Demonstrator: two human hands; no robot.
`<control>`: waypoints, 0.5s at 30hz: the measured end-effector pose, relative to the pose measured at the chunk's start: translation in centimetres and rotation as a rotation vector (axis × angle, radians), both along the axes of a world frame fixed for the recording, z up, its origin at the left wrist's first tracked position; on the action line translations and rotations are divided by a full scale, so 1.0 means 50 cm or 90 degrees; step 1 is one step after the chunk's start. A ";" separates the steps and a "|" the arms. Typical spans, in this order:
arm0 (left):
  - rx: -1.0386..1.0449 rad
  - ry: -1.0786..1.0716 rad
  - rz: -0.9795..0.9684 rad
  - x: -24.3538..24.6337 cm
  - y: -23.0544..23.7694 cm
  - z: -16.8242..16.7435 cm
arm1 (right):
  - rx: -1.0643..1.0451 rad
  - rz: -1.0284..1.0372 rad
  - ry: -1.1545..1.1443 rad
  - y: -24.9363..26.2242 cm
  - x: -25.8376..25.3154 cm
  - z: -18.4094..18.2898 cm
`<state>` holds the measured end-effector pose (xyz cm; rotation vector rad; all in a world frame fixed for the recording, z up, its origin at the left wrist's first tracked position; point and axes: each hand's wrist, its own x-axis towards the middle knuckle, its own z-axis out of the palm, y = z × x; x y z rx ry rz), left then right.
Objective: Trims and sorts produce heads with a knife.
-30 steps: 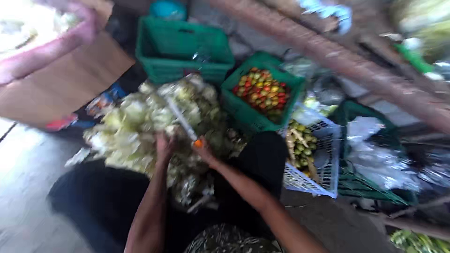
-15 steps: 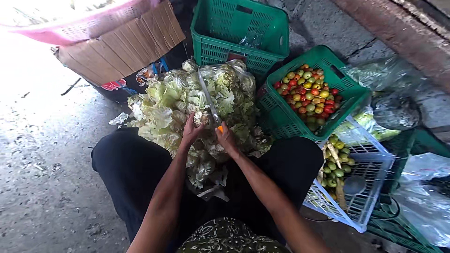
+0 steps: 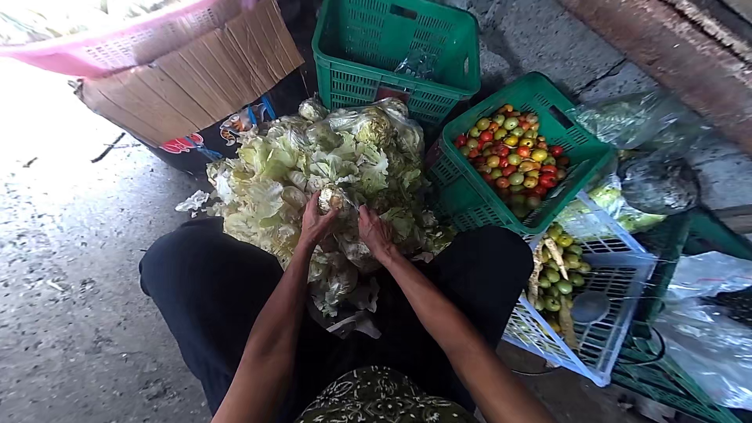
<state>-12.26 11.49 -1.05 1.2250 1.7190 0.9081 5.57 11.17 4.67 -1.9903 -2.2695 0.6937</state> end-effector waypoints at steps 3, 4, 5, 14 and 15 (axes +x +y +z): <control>-0.052 0.107 -0.018 0.021 0.010 0.033 | -0.035 -0.007 -0.004 0.002 0.000 -0.005; -0.083 0.159 -0.025 0.030 0.013 0.045 | -0.045 -0.007 -0.010 0.002 0.001 -0.006; -0.103 0.204 -0.036 0.037 0.015 0.052 | -0.049 -0.005 -0.016 0.001 0.002 -0.006; 0.010 0.127 -0.056 -0.002 0.013 0.003 | -0.055 -0.082 -0.022 0.026 0.035 -0.012; 0.018 0.101 -0.052 -0.006 0.009 -0.004 | -0.062 -0.086 -0.023 0.028 0.037 -0.016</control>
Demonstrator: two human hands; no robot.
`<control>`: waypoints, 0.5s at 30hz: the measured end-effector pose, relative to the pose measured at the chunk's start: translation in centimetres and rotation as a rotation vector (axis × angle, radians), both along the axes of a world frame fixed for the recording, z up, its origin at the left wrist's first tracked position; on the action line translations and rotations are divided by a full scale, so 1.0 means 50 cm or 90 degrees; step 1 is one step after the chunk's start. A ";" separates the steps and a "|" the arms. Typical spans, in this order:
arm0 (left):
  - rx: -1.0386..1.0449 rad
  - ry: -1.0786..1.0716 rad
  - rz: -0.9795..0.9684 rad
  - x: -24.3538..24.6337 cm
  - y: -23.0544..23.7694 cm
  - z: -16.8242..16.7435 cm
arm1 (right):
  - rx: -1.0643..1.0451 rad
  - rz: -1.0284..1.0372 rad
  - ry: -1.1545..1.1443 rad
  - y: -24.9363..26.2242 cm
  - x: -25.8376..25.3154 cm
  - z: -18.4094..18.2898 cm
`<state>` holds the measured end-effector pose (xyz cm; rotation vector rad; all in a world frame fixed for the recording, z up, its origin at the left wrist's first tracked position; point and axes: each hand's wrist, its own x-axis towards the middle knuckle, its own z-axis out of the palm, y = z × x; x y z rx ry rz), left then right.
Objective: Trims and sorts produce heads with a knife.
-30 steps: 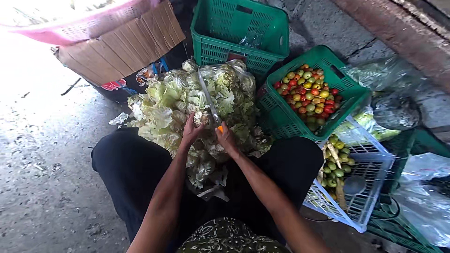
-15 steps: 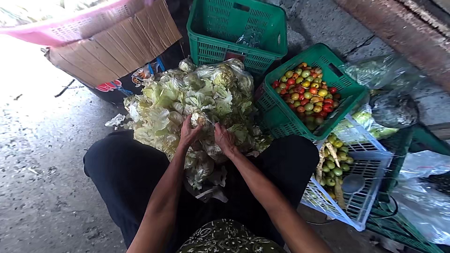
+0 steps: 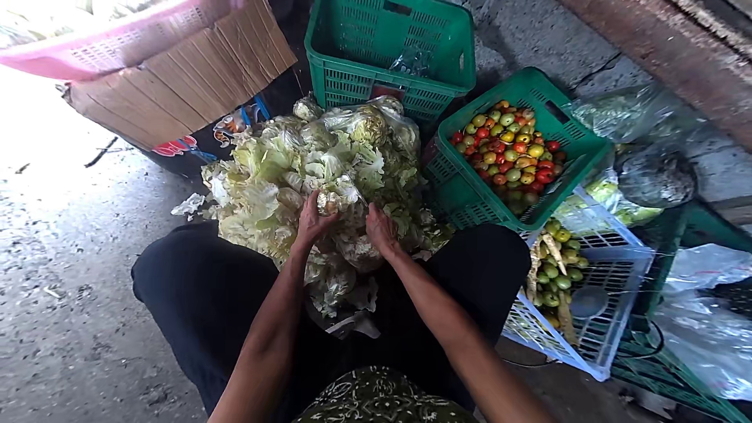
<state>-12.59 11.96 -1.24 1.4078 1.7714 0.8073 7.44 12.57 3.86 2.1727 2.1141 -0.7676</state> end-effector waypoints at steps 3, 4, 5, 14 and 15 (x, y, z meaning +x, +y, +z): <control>-0.001 -0.098 0.032 -0.011 -0.008 -0.012 | -0.011 0.003 -0.010 0.001 -0.001 -0.006; -0.006 -0.146 0.039 -0.014 -0.012 -0.013 | -0.008 0.006 -0.012 -0.001 -0.002 -0.009; -0.008 -0.200 0.047 -0.018 -0.017 -0.015 | -0.009 0.008 -0.013 -0.003 -0.003 -0.012; 0.021 -0.177 -0.085 0.016 -0.037 0.050 | 0.048 -0.177 0.448 0.009 -0.002 0.016; 0.028 -0.161 -0.111 0.026 -0.038 0.055 | 0.052 -0.170 0.451 0.011 0.003 0.025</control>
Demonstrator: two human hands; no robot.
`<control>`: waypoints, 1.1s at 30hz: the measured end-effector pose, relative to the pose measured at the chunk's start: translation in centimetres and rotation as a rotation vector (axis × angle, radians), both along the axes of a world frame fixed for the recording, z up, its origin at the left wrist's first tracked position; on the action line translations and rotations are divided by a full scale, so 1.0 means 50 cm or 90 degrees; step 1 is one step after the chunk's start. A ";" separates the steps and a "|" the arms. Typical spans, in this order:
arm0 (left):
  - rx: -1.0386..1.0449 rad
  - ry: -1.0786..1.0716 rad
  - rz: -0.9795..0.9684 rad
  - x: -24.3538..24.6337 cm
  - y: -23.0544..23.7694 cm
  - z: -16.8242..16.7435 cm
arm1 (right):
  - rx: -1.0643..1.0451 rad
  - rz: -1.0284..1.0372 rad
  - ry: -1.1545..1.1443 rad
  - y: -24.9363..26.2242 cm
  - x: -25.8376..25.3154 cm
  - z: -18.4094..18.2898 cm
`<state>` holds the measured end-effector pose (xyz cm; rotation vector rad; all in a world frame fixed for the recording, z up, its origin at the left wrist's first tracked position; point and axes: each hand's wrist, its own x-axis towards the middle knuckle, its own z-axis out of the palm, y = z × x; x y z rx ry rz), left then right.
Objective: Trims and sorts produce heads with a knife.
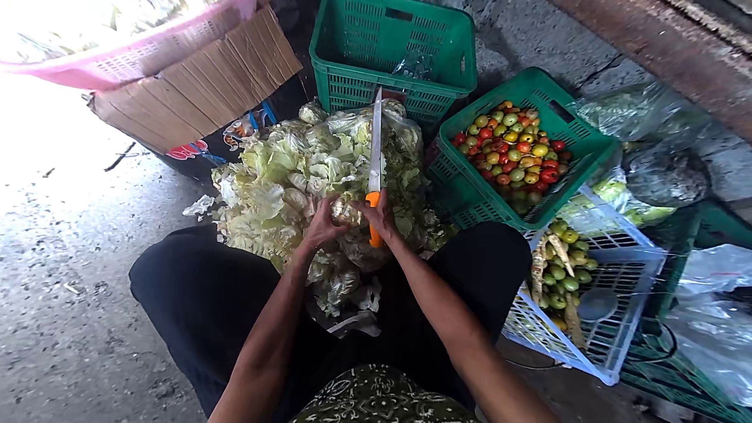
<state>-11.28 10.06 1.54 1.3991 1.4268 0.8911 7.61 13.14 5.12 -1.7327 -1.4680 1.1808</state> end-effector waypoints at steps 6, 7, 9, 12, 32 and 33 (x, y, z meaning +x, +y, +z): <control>-0.069 -0.154 -0.032 0.001 -0.004 0.011 | 0.035 0.030 0.040 0.009 0.043 0.023; -0.076 -0.208 -0.030 -0.003 -0.003 -0.004 | 0.030 0.024 0.049 0.011 0.048 0.033; -0.090 -0.337 -0.030 -0.005 0.000 -0.035 | 0.038 0.021 0.063 0.012 0.053 0.054; -0.123 -0.475 -0.027 -0.001 -0.004 -0.055 | 0.054 0.034 0.057 0.005 0.059 0.090; -0.078 0.171 0.288 0.004 0.013 -0.018 | 0.003 0.110 -0.197 0.010 0.041 0.029; -0.126 0.177 0.335 0.018 0.009 -0.007 | -0.020 0.130 -0.205 0.009 0.032 0.019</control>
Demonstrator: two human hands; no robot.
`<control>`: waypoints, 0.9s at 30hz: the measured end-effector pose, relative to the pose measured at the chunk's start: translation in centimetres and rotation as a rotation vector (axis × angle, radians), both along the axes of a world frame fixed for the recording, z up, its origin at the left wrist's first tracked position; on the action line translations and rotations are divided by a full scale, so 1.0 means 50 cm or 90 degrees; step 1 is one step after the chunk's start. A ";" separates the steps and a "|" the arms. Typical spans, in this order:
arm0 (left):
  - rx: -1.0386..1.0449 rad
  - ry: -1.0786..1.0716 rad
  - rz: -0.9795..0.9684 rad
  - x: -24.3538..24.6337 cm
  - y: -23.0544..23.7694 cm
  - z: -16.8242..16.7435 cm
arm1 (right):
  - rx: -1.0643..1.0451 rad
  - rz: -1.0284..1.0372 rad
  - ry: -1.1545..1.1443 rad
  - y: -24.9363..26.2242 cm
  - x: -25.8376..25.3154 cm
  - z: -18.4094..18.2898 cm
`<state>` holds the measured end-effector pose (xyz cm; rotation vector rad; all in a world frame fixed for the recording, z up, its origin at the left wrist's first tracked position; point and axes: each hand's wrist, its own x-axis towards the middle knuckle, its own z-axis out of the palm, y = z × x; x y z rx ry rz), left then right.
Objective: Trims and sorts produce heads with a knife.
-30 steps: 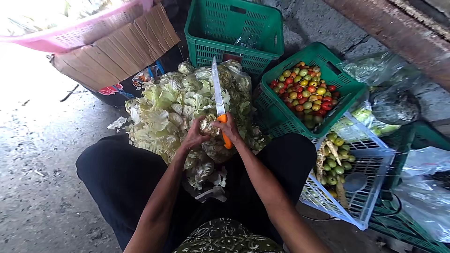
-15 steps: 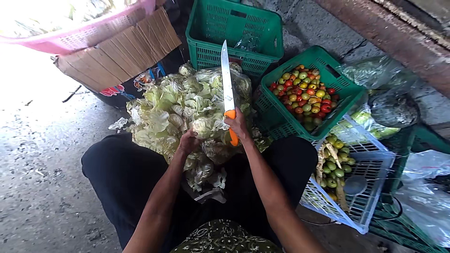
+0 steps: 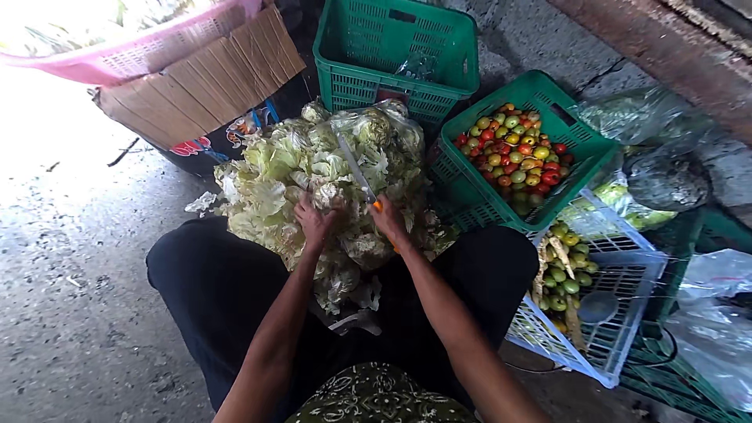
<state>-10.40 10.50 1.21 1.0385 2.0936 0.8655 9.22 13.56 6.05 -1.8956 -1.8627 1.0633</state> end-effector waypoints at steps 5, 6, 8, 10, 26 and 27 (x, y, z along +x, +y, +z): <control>-0.036 -0.158 0.067 0.034 0.007 0.022 | 0.004 0.056 -0.071 -0.009 -0.025 -0.028; -0.028 -0.154 0.059 0.037 0.007 0.020 | 0.006 0.068 -0.077 -0.010 -0.026 -0.028; -0.008 -0.134 0.069 0.036 0.013 0.003 | -0.001 0.096 -0.076 -0.013 -0.027 -0.021; 0.006 -0.107 0.051 0.019 0.014 -0.001 | 0.004 0.109 -0.073 -0.019 -0.026 -0.003; -0.048 -0.130 -0.323 -0.056 0.006 -0.020 | 0.059 0.108 -0.079 -0.057 -0.043 -0.053; -0.044 -0.139 -0.324 -0.060 0.006 -0.027 | 0.083 0.103 -0.080 -0.058 -0.044 -0.042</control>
